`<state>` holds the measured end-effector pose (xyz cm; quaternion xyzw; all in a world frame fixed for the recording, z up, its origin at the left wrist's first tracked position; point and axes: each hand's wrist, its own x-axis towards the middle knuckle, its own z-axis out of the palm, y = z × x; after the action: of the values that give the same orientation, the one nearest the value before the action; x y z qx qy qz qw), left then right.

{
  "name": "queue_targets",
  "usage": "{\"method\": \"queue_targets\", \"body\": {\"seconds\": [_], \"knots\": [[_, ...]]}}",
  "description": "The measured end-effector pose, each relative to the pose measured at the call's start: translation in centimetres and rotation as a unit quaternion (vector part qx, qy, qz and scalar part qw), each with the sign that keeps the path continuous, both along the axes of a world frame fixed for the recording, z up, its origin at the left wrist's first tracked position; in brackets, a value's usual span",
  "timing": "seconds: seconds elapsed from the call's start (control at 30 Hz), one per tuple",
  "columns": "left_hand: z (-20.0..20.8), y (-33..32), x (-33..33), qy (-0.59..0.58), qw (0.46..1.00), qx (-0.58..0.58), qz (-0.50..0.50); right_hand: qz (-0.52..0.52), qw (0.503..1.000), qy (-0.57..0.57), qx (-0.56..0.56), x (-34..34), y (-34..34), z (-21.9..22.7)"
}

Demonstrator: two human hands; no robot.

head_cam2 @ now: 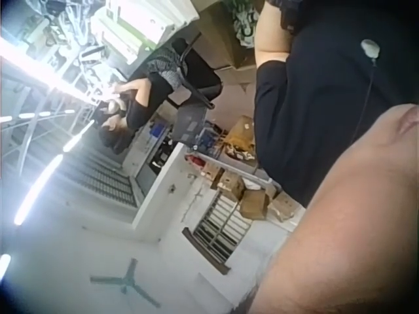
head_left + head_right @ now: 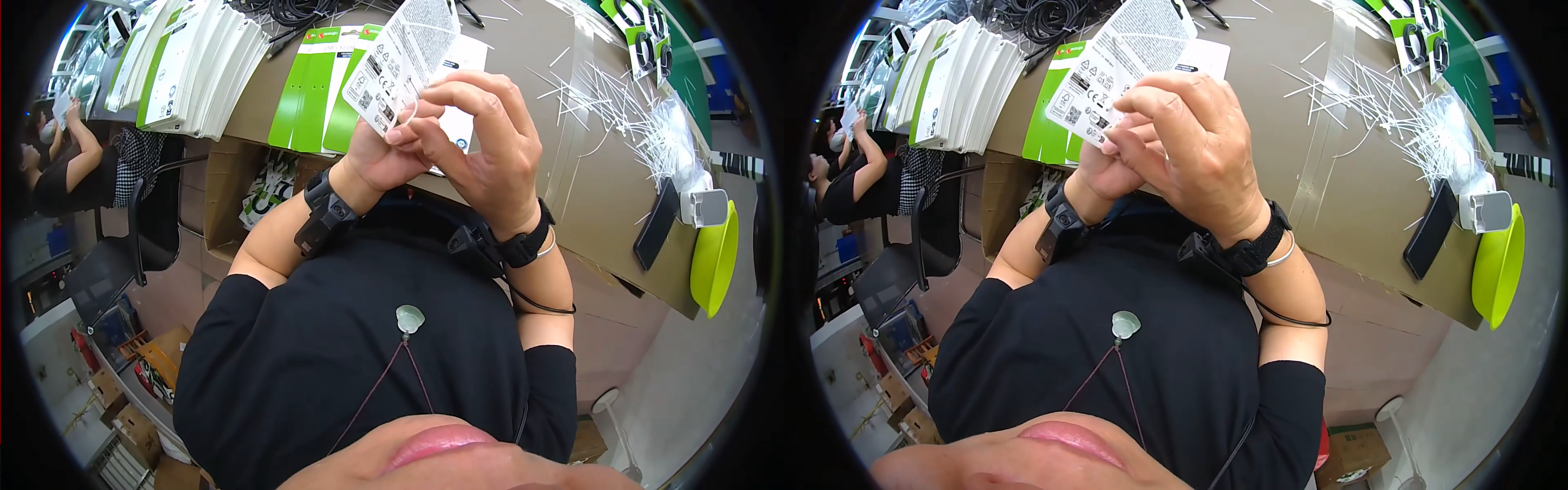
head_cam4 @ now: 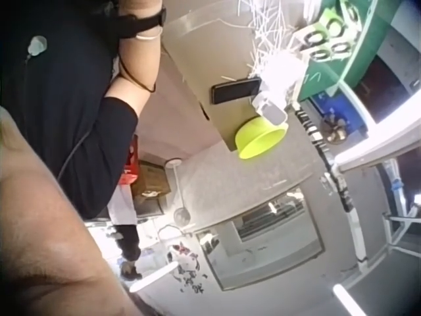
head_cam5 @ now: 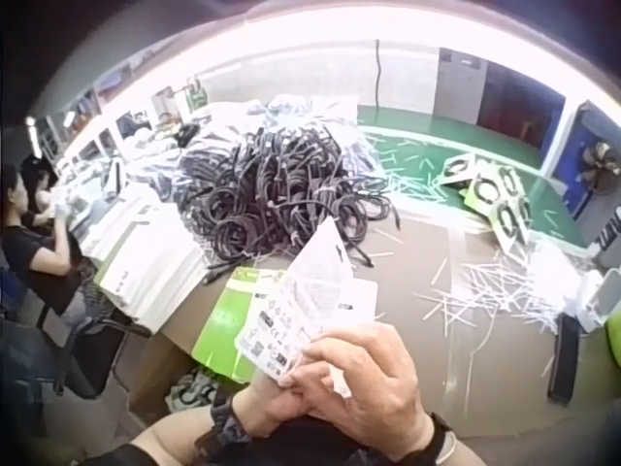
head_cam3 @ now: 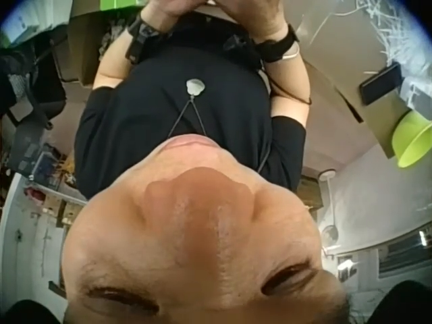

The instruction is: The person secures USB cables to cardboard packaging by hand using plastic ties. They repeatedly pick up a cable and a card, thread a tie through the holes to fasten the cable, and then set the completed unit aside.

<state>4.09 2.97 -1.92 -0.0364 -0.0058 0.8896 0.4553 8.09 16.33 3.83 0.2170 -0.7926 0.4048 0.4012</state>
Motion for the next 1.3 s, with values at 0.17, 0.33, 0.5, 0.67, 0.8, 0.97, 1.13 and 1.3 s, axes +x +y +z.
{"method": "queue_targets", "body": {"seconds": [0.17,0.33,0.5,0.67,0.8,0.97,1.13,1.3], "knots": [[0.6,-0.1,0.5,0.005,0.999,-0.046,0.005,-0.001,0.999,-0.005,0.038,0.0,0.4,-0.8],[-0.2,0.1,0.4,0.091,0.996,0.011,-0.003,-0.031,0.999,-0.004,0.026,-0.1,0.0,-0.5],[0.0,0.5,0.2,0.098,0.992,0.067,-0.046,-0.057,0.996,-0.056,-0.049,-0.2,-0.2,-1.3],[0.0,0.2,-0.2,0.059,0.986,0.125,-0.099,0.025,0.969,-0.156,-0.188,-0.7,0.5,-2.0],[0.0,-0.6,-0.6,0.023,0.982,0.14,-0.122,0.098,0.873,-0.203,-0.432,0.3,1.7,-0.3],[-0.3,-0.6,-1.0,0.019,0.979,0.162,-0.12,0.091,0.843,-0.179,-0.5,0.9,3.7,-1.8],[-0.2,0.1,-1.7,0.11,0.985,0.104,-0.089,0.126,0.857,-0.299,-0.4,3.3,4.4,-1.7],[1.9,0.3,-1.2,0.354,0.814,-0.428,0.17,0.17,0.81,-0.435,-0.354,3.6,2.9,-0.7]]}}
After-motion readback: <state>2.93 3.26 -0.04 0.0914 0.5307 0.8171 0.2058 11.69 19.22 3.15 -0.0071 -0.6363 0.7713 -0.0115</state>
